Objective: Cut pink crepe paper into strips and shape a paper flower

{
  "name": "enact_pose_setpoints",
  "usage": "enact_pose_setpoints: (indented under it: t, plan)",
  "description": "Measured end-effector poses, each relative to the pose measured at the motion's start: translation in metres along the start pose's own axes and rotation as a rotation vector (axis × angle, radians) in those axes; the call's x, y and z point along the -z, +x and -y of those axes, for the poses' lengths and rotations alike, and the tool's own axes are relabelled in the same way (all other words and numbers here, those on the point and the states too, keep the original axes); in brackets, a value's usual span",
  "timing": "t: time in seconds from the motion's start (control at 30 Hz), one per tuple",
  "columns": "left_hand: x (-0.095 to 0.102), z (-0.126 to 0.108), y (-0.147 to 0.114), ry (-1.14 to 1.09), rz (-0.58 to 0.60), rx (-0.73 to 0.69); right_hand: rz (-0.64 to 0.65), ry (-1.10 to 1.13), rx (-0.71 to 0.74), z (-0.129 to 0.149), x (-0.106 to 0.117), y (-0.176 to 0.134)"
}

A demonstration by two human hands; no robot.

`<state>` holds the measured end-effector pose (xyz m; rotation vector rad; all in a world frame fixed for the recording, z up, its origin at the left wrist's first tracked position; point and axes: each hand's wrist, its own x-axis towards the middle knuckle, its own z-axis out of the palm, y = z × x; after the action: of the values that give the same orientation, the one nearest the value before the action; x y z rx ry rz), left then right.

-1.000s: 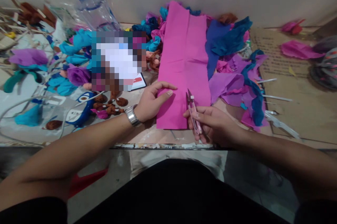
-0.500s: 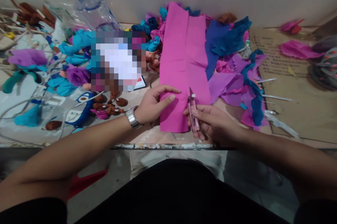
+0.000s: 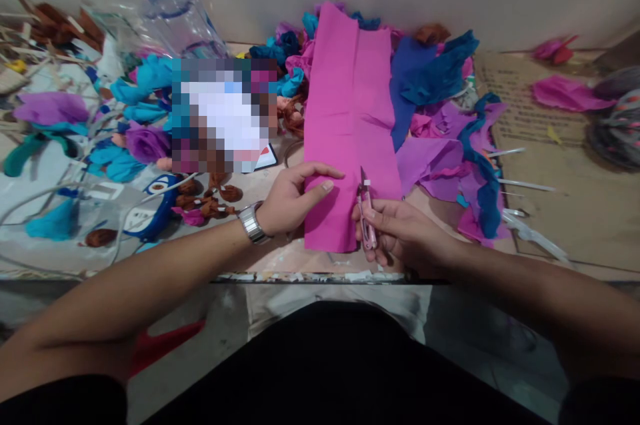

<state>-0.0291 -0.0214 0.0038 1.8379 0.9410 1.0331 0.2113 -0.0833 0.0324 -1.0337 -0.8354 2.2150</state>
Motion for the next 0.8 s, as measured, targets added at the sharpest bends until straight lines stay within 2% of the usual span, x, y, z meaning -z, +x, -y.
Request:
enact_pose_setpoints:
  t: [0.8]
  plan:
    - [-0.0009,0.0005,-0.0009,-0.013,0.000,0.018,0.002,-0.011,-0.012,0.0016,-0.0023,0.0009]
